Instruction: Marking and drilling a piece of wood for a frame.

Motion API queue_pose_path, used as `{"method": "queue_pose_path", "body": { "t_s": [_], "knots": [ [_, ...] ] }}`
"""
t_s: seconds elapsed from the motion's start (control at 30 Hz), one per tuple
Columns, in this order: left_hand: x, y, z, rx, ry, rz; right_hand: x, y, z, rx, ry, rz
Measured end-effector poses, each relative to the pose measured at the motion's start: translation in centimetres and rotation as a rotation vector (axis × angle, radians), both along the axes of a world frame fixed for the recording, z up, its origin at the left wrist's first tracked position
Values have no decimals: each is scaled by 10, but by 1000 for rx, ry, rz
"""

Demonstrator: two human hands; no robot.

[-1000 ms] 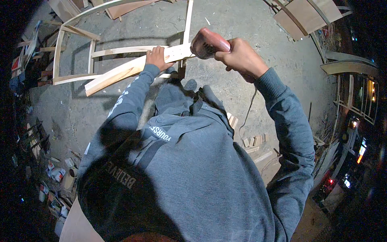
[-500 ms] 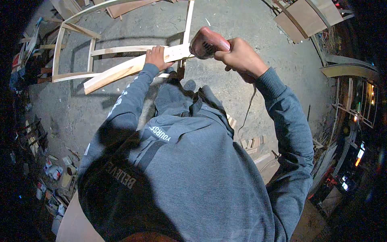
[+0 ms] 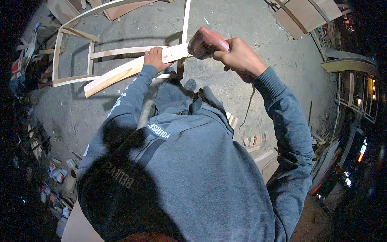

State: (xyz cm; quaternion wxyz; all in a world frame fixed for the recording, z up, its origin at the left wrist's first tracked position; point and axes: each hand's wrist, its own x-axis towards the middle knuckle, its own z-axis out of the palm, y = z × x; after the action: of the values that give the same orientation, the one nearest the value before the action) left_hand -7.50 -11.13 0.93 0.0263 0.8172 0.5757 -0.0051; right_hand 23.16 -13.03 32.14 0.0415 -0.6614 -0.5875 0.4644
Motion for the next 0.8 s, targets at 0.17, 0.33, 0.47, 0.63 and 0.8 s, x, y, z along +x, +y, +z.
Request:
{"method": "queue_pose_path", "body": {
  "t_s": [0.17, 0.33, 0.47, 0.63, 0.8],
  "knots": [
    [1, 1, 3, 1, -1, -5, 2, 0, 1, -20, 20, -10],
    [2, 3, 4, -5, 1, -5, 3, -5, -4, 15, 36, -33],
    [2, 3, 5, -49, -6, 1, 7, -4, -8, -1, 57, -69],
    [1, 5, 3, -53, 1, 1, 10, 1, -8, -21, 14, -45],
    [1, 6, 2, -90, -3, 1, 11, 1, -9, -6, 8, -43]
  ]
}}
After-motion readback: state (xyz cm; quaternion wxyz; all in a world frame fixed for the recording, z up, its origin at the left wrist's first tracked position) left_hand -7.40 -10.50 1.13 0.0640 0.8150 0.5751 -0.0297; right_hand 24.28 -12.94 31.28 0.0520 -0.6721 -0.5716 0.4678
